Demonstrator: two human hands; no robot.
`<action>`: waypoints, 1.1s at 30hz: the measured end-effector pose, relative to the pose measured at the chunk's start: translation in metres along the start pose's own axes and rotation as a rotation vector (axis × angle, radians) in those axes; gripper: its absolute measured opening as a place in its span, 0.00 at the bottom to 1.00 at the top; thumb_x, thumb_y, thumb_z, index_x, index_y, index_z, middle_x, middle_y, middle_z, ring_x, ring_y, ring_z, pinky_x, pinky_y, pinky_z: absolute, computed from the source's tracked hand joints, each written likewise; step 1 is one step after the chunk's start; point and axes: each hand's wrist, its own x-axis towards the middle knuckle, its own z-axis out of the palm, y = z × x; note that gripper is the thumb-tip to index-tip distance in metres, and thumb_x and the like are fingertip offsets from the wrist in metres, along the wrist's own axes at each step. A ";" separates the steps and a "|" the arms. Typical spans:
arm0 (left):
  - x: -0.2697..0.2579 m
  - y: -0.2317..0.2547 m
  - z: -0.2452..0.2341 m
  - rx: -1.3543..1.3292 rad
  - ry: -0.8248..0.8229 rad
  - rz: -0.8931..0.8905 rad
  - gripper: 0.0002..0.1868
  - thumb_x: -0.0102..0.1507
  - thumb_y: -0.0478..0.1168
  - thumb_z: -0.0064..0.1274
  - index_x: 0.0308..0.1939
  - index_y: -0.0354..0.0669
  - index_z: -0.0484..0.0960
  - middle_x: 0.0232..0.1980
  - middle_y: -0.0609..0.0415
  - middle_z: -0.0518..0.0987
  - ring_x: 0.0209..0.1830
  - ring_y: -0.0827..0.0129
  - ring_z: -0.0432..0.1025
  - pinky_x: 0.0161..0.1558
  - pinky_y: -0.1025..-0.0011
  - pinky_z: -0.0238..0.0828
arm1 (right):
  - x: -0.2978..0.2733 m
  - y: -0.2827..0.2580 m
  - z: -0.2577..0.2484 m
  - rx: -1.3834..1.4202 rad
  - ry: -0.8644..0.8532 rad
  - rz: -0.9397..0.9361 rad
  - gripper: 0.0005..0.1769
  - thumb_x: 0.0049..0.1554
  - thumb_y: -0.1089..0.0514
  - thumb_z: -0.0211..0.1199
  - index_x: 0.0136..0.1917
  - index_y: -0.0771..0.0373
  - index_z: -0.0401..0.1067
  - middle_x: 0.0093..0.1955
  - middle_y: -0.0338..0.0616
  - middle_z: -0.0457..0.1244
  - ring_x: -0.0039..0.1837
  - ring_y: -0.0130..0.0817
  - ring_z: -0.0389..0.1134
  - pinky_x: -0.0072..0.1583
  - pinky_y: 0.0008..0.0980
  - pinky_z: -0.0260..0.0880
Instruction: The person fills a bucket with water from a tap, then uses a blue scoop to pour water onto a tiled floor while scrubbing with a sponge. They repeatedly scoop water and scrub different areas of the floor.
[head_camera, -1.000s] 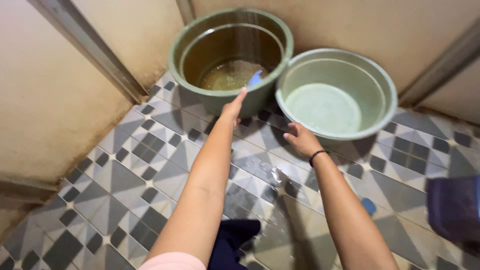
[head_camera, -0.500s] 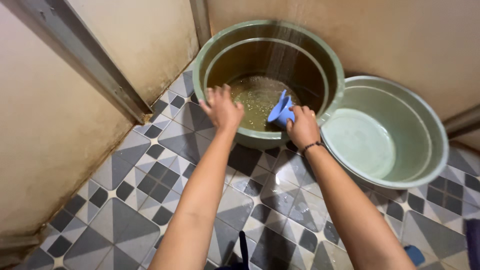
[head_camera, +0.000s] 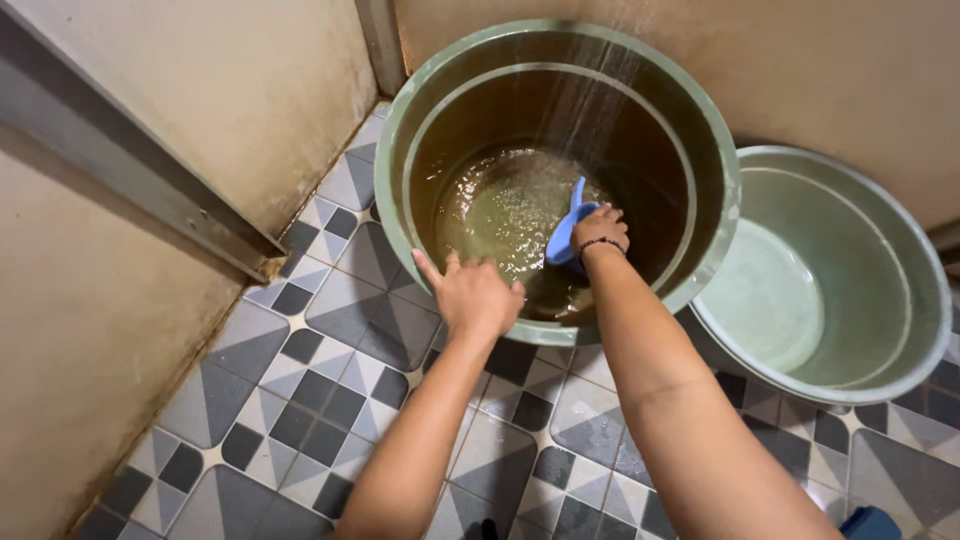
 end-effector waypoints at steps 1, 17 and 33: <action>-0.002 -0.001 0.001 -0.013 0.003 0.005 0.28 0.58 0.60 0.54 0.48 0.41 0.85 0.55 0.48 0.81 0.72 0.49 0.62 0.72 0.34 0.13 | 0.008 0.003 0.009 0.030 0.037 0.009 0.35 0.63 0.46 0.50 0.77 0.64 0.51 0.79 0.59 0.45 0.76 0.59 0.53 0.69 0.51 0.61; -0.043 -0.024 0.035 -0.201 0.291 0.030 0.15 0.51 0.42 0.58 0.41 0.41 0.85 0.48 0.50 0.83 0.66 0.51 0.68 0.75 0.33 0.23 | -0.077 -0.021 0.072 -0.168 -0.483 0.100 0.13 0.62 0.55 0.53 0.51 0.61 0.75 0.47 0.46 0.68 0.45 0.46 0.73 0.39 0.51 0.79; -0.009 -0.020 0.046 -0.251 0.474 0.057 0.07 0.57 0.37 0.52 0.39 0.48 0.82 0.40 0.54 0.82 0.52 0.56 0.73 0.77 0.41 0.28 | -0.113 -0.015 -0.058 1.345 -1.063 0.029 0.15 0.57 0.54 0.53 0.31 0.58 0.59 0.24 0.38 0.55 0.30 0.34 0.62 0.35 0.34 0.73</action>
